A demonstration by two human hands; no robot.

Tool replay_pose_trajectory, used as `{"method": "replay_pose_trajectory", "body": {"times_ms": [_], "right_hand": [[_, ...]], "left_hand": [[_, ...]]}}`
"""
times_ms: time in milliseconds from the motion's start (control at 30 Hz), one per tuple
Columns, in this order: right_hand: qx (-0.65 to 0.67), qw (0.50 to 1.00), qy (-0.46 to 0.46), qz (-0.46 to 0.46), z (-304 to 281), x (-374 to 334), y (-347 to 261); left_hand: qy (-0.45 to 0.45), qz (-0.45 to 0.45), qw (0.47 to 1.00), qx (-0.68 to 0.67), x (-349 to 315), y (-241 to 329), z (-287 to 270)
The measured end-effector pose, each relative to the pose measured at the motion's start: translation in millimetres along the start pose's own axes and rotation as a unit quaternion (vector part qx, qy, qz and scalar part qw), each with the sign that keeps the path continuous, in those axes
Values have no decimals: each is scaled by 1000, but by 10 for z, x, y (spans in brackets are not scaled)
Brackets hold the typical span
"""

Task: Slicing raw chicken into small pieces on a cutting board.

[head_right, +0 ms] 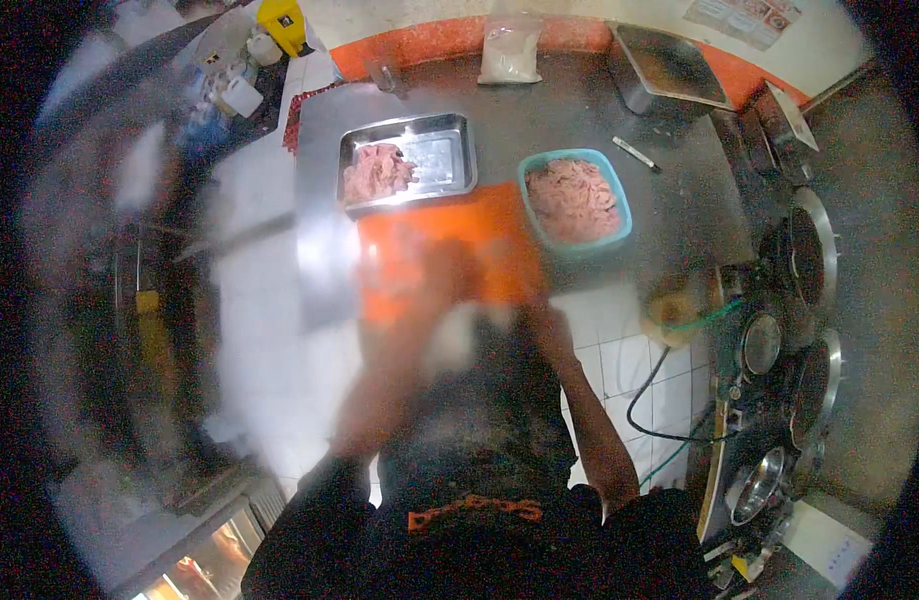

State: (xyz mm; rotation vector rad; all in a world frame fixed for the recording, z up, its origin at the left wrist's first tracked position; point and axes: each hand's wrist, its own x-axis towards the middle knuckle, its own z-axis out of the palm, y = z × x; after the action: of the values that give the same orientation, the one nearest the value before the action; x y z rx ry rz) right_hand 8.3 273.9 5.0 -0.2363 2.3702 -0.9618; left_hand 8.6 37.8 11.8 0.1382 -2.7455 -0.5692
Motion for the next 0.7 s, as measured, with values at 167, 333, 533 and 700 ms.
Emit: {"method": "replay_pose_trajectory", "body": {"times_ms": [167, 333, 533, 700], "right_hand": [[-28, 998, 33, -50, 25, -81, -118], [-10, 998, 52, -30, -99, -134, -74], [-21, 988, 121, -90, -79, -125, -38], [-10, 985, 148, -83, -181, -209, -82]], "left_hand": [[-126, 4, 992, 26, 205, -114, 274], [-64, -35, 977, -199, 478, 179, -25], [-114, -127, 876, -452, 401, -9, 372], [-76, -106, 874, -469, 414, 169, -65]]}}
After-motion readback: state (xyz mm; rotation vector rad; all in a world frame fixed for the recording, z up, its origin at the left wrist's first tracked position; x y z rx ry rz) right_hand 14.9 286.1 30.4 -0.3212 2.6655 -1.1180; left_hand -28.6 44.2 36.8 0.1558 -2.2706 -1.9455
